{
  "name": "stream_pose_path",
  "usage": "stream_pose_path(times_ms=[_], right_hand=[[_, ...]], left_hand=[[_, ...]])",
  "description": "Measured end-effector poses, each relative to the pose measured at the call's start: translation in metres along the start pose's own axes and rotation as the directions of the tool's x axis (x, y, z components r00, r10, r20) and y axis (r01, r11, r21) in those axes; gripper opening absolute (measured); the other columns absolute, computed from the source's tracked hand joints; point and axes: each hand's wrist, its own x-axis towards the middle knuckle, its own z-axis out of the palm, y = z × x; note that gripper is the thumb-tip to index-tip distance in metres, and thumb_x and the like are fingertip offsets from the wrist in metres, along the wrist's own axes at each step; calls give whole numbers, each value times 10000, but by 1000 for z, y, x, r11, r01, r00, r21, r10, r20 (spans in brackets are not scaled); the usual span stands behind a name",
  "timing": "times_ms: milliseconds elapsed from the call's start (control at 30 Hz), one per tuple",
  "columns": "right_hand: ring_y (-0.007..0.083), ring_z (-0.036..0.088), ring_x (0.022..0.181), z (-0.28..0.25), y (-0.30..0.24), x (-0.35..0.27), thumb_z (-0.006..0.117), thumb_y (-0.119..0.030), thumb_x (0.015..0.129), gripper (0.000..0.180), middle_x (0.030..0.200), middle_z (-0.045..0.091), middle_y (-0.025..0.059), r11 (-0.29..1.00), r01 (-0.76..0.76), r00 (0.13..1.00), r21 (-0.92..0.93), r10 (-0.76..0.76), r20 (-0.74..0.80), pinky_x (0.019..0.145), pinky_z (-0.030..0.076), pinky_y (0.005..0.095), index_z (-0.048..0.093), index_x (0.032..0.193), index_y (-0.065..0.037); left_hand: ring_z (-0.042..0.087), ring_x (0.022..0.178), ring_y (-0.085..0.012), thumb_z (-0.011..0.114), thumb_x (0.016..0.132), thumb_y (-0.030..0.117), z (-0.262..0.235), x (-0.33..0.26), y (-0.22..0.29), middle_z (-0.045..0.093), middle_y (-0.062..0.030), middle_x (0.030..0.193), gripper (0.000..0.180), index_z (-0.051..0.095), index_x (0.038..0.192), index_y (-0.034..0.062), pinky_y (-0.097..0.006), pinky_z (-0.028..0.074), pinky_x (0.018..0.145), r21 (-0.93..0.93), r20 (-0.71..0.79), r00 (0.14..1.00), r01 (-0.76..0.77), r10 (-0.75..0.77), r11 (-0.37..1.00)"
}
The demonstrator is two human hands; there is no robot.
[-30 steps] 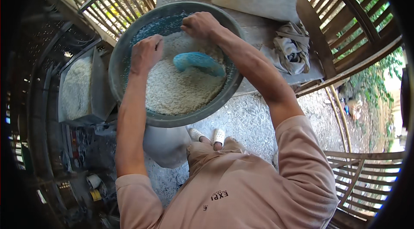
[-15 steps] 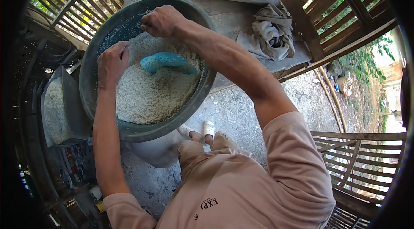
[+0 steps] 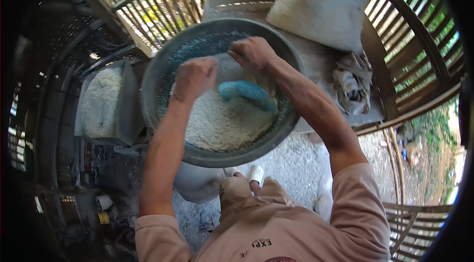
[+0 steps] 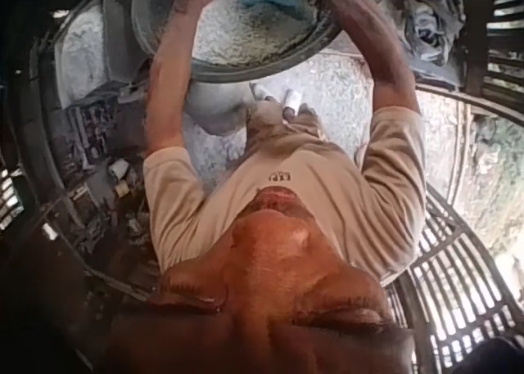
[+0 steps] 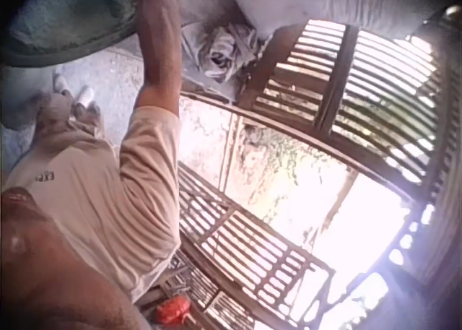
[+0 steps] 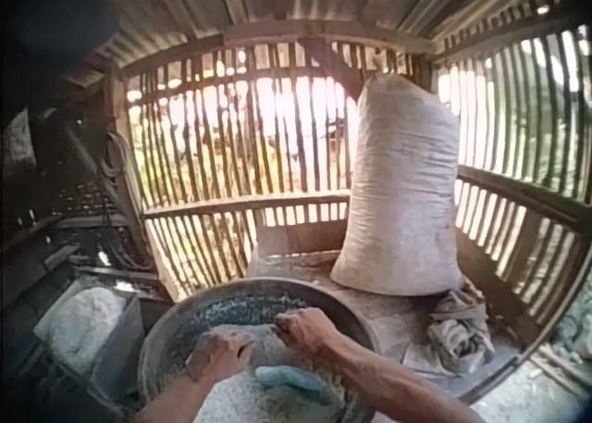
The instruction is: The person shoos a rooster away, then uses a small plastic bowl to scoop grain from a large basin and pour it into the hopper of a milling machine.
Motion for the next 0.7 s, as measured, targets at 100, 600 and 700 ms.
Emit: stream_pose_path(times_ms=[100,600,700], right_hand=[[386,647,779,-2,2,-8,558,-321,921,279,769,664,168,1000,0,1000,-19,-1,-11,676,497,503,653,810,-84],[384,646,797,-11,-13,-2,483,-412,973,442,774,662,190,997,-78,990,-5,78,121,698,491,476,658,805,-42],[387,644,795,-13,-13,-2,482,-415,975,451,772,661,190,996,-84,990,4,83,117,703,490,472,662,809,-36]], left_hand=[[672,771,-331,613,863,168,-6,1,3,682,-118,852,82,649,884,98,-431,546,698,-16,-31,999,8,-9,1000],[688,806,-310,584,912,199,-4,0,-8,708,-101,918,149,687,943,96,-404,559,725,30,25,994,105,-106,994],[690,813,-309,575,920,198,-5,1,-9,711,-103,934,160,689,955,92,-405,559,729,32,30,993,114,-115,993]])
